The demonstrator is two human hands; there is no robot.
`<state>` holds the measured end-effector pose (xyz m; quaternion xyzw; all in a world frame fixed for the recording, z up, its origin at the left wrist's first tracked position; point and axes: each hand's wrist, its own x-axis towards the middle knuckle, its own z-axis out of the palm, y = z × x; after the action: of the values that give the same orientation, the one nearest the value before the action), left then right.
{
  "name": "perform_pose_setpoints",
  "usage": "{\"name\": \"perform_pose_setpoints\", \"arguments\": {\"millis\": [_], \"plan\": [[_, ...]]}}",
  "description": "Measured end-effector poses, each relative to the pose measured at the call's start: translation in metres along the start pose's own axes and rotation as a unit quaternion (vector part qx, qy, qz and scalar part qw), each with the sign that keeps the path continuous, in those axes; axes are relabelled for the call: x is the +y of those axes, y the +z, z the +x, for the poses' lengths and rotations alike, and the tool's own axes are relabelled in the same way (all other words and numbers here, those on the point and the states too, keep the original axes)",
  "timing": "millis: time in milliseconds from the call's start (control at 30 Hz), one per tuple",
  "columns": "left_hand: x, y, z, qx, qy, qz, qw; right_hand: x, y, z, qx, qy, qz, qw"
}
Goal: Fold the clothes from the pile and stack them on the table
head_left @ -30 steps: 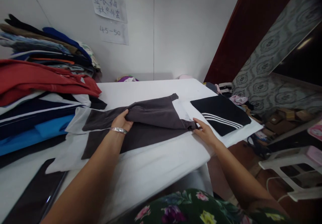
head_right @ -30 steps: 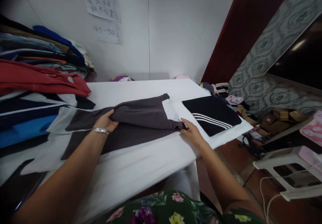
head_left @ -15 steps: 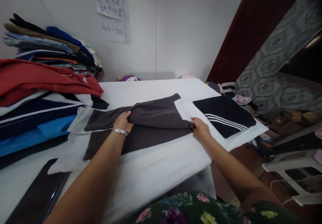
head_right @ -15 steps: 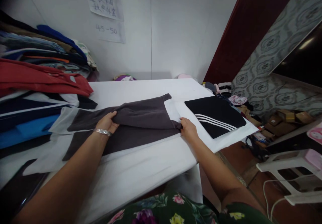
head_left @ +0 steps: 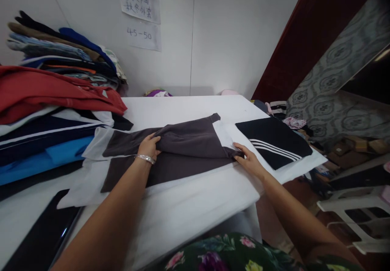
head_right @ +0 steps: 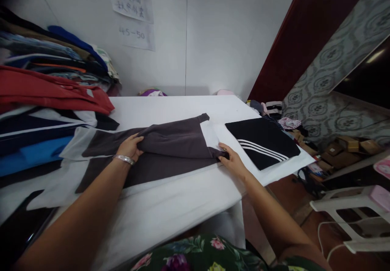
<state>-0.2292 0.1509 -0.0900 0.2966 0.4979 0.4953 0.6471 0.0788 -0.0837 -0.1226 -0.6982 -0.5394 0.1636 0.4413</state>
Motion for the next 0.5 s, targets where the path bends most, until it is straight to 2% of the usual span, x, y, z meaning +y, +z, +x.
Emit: {"name": "perform_pose_setpoints", "arguments": {"millis": [200, 300, 400, 500], "plan": [[-0.002, -0.002, 0.003, 0.006, 0.014, 0.023, 1.0, 0.016, 0.012, 0.011, -0.001, -0.019, -0.15, 0.989], [-0.002, -0.007, 0.002, 0.038, 0.09, 0.111, 0.989, 0.023, 0.016, 0.01, 0.006, -0.035, -0.166, 0.986], [-0.001, -0.013, -0.001, 0.031, 0.21, 0.267, 0.94, 0.027, 0.014, 0.005, -0.02, -0.037, -0.126, 0.991], [0.0, -0.016, -0.005, 0.013, 0.254, 0.373, 0.892, 0.021, 0.007, 0.002, -0.034, -0.03, -0.068, 0.997]]}}
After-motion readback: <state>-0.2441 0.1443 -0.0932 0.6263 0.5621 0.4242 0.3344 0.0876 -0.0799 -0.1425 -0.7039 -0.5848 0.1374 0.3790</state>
